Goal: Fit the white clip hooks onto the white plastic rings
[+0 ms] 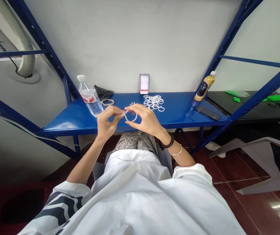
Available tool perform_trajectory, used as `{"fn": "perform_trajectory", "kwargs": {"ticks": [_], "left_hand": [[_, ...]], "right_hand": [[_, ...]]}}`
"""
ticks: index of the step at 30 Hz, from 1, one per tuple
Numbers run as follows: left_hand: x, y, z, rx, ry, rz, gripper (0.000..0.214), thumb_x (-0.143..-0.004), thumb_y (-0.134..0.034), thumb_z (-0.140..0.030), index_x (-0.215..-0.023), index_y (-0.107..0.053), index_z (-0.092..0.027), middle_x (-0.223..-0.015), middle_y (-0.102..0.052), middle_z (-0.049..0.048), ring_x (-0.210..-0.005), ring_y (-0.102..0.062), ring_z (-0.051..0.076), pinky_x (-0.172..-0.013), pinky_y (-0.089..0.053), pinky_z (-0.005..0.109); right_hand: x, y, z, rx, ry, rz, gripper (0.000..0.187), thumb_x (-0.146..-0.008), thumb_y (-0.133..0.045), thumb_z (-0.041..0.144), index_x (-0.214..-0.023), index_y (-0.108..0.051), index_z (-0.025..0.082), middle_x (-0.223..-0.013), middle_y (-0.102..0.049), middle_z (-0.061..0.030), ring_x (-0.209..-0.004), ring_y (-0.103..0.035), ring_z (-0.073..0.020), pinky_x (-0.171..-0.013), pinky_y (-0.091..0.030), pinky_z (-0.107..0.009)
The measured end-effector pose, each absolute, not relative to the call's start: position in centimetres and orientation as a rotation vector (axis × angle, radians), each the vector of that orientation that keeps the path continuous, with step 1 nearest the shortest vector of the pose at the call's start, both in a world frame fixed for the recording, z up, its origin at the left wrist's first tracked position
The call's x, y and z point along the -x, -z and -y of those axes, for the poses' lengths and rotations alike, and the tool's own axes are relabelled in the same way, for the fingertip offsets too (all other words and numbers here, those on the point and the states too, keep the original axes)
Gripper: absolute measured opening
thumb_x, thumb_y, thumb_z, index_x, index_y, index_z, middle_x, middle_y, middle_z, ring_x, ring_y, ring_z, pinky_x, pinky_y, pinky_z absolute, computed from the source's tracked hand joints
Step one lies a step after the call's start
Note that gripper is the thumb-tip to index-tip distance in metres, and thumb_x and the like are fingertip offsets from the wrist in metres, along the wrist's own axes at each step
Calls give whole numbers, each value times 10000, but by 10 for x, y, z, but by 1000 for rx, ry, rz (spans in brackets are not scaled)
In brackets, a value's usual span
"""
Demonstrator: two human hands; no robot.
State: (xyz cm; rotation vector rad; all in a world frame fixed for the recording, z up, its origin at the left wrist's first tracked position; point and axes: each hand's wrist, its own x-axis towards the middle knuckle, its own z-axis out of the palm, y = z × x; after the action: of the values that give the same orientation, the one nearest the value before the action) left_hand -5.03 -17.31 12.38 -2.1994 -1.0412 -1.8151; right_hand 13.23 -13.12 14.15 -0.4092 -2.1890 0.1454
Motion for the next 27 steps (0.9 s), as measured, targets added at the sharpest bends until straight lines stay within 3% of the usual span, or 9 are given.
{"fn": "perform_trajectory", "kwargs": {"ticks": [11, 20, 27], "left_hand": [[51, -122, 170, 2212, 1865, 996, 90, -895, -619, -193, -822, -670, -179, -783, -698, 20, -749, -621, 129, -639, -498, 234], [50, -120, 169, 2224, 1935, 1043, 137, -894, -633, -271, -796, -674, -184, -774, -697, 29, -752, -634, 141, -651, -511, 250], [40, -111, 162, 2307, 2437, 1274, 255, -864, -657, -427, -935, -674, -182, -892, -687, 44, -694, -610, 107, -547, -486, 192]], "right_hand": [[-133, -142, 132, 399, -192, 2196, 324, -862, -676, 336, -1160, -594, 237, -1073, -670, -54, -775, -623, -157, -708, -541, -325], [-133, -142, 131, 361, -176, 2186, 330, -848, -699, 299, -1150, -599, 216, -1052, -667, -51, -754, -607, -144, -686, -528, -299], [-132, -140, 127, 446, -149, 2125, 330, -872, -662, 360, -1173, -592, 244, -1051, -673, -49, -746, -624, -160, -743, -552, -352]]}}
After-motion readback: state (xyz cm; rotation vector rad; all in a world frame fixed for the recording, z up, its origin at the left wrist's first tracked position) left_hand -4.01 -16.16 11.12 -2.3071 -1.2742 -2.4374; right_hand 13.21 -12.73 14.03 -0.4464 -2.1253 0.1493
